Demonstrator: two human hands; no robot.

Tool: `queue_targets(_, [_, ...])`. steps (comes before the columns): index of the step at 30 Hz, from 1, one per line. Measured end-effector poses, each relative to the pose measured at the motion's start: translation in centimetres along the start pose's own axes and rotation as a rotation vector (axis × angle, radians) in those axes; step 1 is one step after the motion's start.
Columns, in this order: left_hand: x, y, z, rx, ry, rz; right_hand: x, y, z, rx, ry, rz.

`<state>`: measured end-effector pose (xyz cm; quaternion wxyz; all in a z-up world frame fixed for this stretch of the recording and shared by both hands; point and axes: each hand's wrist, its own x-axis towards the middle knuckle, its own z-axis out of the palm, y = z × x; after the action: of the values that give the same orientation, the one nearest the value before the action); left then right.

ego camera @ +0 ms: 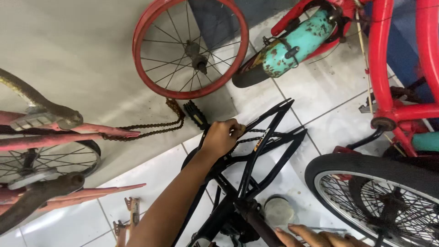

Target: The person cleans the chainring and crankset of a bicycle using a brush and a liquid solution. They then pour a pink liquid from a bottle into a small container and use the brush to clean a detached bicycle handlebar.

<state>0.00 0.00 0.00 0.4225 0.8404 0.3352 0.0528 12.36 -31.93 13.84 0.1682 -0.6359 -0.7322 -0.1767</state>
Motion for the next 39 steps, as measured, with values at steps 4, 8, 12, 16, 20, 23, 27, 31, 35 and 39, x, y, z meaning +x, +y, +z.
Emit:
queue_targets(4, [-1.7,0.8,-2.6,0.094,-0.116,0.002,-1.0,0.9,0.7,0.035,-0.024,-0.091])
queue_targets(8, [-3.1,-2.8,-2.7,0.327,-0.507,-0.08,-2.0,0.1,1.3,0.099,-0.075,-0.06])
queue_targets(12, [-2.2,-1.6,-2.4,0.254,-0.447,-0.228,1.3,0.5,-0.8,-0.038,-0.022,0.026])
queue_targets(16, [-3.1,-3.0,-2.1,0.172,-0.329,-0.22,3.3,-1.0,-3.3,-0.03,-0.158,0.122])
queue_targets(20, [-5.1,-2.1,-4.7,0.164,-0.307,-0.164,4.7,-2.3,-4.0,-0.111,-0.159,0.288])
queue_targets(23, [-8.0,-4.0,-5.0,0.208,-0.226,-0.071,7.7,-3.0,-6.0,-0.085,-0.165,0.325])
queue_targets(27, [-12.5,-6.8,-4.7,0.346,-0.169,-0.021,9.0,-4.5,-7.9,-0.091,-0.269,0.445])
queue_targets(31, [-15.8,-5.6,-5.5,0.32,-0.118,-0.126,8.3,-5.3,-8.2,-0.17,-0.375,0.429])
queue_targets(35, [-18.6,-3.3,-6.8,0.185,0.024,-0.116,7.6,-8.7,-7.9,0.013,-0.183,0.379])
queue_targets(39, [-18.8,-1.0,-6.2,0.146,0.112,-0.077,8.3,-13.4,-6.7,0.189,-0.121,0.23])
